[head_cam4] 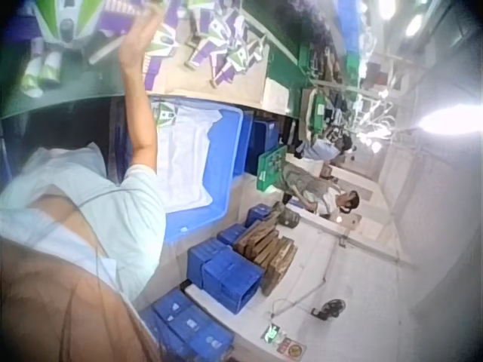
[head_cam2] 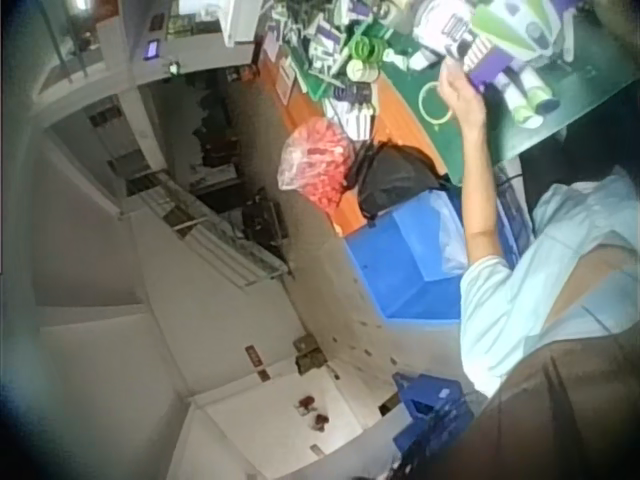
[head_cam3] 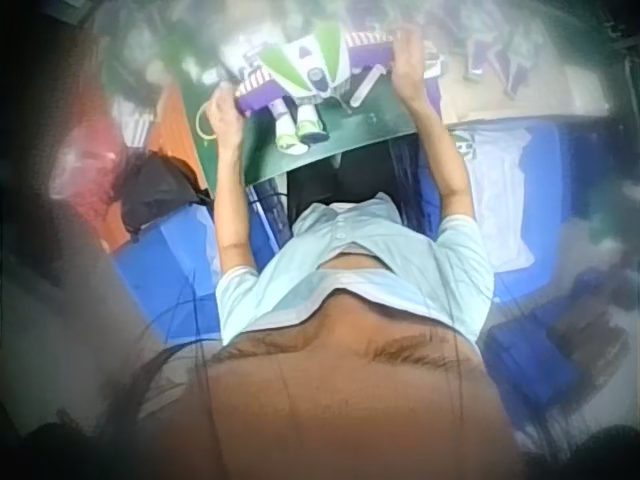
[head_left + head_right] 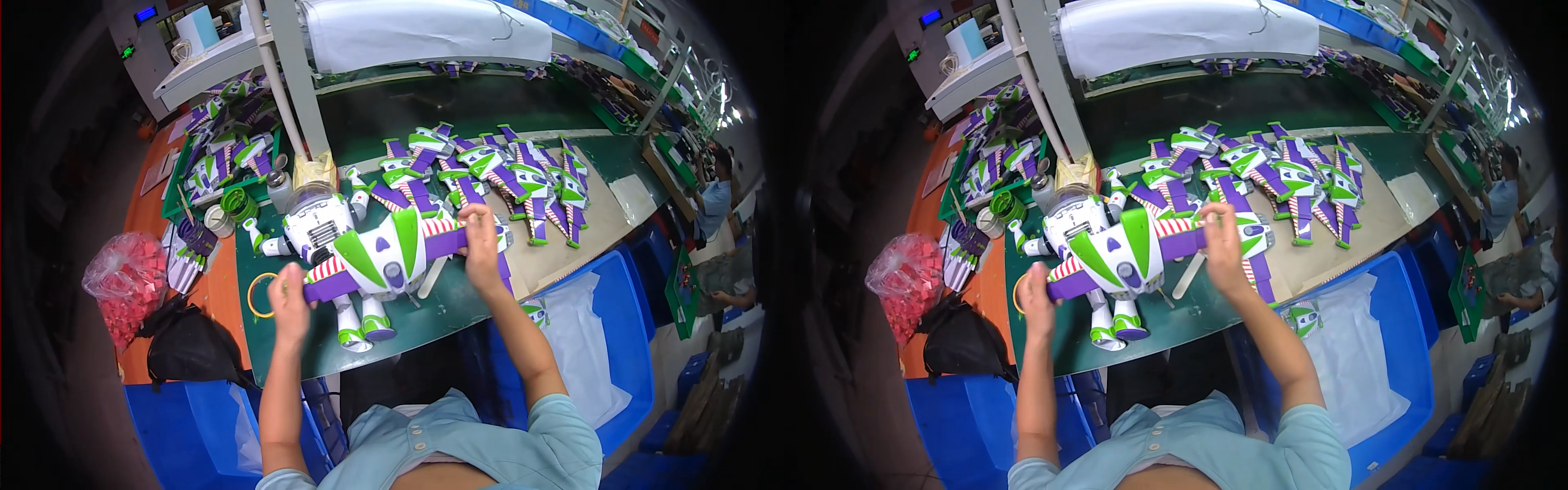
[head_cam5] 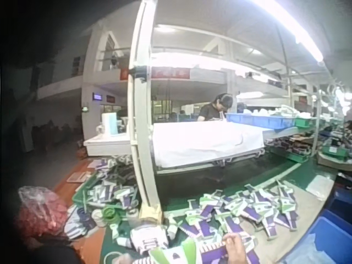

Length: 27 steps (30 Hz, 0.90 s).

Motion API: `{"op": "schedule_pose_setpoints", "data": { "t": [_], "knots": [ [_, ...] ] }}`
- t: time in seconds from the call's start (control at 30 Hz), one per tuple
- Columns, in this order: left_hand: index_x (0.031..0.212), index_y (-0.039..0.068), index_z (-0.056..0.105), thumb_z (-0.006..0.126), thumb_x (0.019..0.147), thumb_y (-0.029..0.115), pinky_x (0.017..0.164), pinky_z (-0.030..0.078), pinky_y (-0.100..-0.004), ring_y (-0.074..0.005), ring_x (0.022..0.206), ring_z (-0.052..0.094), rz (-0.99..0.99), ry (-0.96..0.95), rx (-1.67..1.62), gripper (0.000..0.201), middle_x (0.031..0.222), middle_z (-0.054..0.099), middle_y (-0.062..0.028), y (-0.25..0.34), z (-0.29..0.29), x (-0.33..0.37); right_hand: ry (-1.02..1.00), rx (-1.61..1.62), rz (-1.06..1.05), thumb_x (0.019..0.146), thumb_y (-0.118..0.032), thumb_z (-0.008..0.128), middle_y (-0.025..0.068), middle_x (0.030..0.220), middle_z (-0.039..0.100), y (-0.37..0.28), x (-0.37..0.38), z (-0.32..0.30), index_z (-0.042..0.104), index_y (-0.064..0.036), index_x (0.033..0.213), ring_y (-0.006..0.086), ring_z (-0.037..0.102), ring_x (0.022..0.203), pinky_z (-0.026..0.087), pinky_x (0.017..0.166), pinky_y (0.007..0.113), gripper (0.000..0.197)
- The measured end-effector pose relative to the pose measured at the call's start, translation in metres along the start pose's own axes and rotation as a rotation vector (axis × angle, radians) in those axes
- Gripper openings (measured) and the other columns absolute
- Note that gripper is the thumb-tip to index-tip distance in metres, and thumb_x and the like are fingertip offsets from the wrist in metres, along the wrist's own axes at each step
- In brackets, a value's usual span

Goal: The person assembles toy jetpacks by attaching them onto a toy figure body on the workbench, folding their wings inward by hand, and placing the folded components into a blue bin.

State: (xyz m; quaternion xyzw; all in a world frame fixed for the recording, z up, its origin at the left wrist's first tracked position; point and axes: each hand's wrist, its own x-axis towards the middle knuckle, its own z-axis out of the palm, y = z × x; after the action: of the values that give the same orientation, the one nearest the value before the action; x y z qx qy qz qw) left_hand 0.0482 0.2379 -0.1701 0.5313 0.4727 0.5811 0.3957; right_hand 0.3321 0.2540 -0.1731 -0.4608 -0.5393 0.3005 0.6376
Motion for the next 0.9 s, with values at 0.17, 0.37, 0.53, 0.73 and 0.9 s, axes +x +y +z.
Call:
{"op": "schedule_pose_setpoints", "data": {
  "t": [0.17, 0.37, 0.53, 0.73, 0.9],
  "knots": [
    [0.064, 0.005, 0.048, 0.043, 0.095, 0.030, 0.037, 0.031, -0.0194, -0.0045, 0.041, 0.042, -0.022, 0.010, 0.026, 0.040, 0.052, 0.046, 0.0003, 0.013, -0.036, 0.010, -0.160, -0.174, -0.078, 0.092, -0.015, 0.042, 0.0090, 0.085, 0.051, -0.014, 0.020, -0.016, 0.051, -0.0026, 0.106, 0.0202, 0.051, 0.082, 0.041, 0.077, 0.031, 0.020],
    [0.062, 0.005, 0.044, 0.043, 0.095, 0.032, 0.039, 0.028, -0.0206, -0.0034, 0.044, 0.039, 0.070, -0.058, 0.122, 0.042, 0.053, 0.040, 0.0033, 0.031, -0.030, 0.011, -0.989, -0.532, -0.225, 0.072, -0.032, 0.068, 0.0172, 0.100, 0.060, -0.091, 0.044, 0.050, 0.055, -0.0018, 0.109, 0.0302, 0.060, 0.089, 0.046, 0.078, 0.036, 0.049],
    [0.096, 0.004, 0.045, 0.024, 0.095, 0.049, 0.082, 0.042, -0.0310, -0.0176, 0.089, 0.054, 0.073, 0.021, -0.377, 0.049, 0.094, 0.056, -0.0131, 0.013, 0.018, -0.002, -0.658, 0.143, 0.184, 0.075, -0.018, 0.071, 0.0088, 0.097, 0.062, -0.068, -0.009, 0.090, 0.053, 0.0018, 0.109, 0.0122, 0.058, 0.088, 0.046, 0.077, 0.027, 0.043],
    [0.127, 0.006, 0.033, 0.012, 0.088, 0.064, 0.102, 0.028, -0.0392, -0.0276, 0.120, 0.039, -0.162, -0.084, -0.761, 0.073, 0.129, 0.040, -0.0176, -0.003, 0.027, -0.023, -0.203, 0.534, 0.415, 0.081, -0.013, 0.065, 0.0084, 0.094, 0.061, -0.051, -0.011, 0.088, 0.054, 0.0007, 0.102, 0.0127, 0.059, 0.083, 0.049, 0.073, 0.026, 0.028],
    [0.119, 0.000, 0.041, 0.021, 0.092, 0.052, 0.096, 0.036, -0.0369, -0.0252, 0.109, 0.049, -0.149, 0.218, -0.972, 0.062, 0.119, 0.050, -0.0184, 0.005, 0.035, -0.023, -0.730, -0.107, -0.107, 0.075, -0.024, 0.069, 0.0117, 0.099, 0.054, -0.054, 0.000, 0.098, 0.053, 0.0008, 0.103, 0.0221, 0.054, 0.093, 0.044, 0.081, 0.033, 0.040]
  ]
}}
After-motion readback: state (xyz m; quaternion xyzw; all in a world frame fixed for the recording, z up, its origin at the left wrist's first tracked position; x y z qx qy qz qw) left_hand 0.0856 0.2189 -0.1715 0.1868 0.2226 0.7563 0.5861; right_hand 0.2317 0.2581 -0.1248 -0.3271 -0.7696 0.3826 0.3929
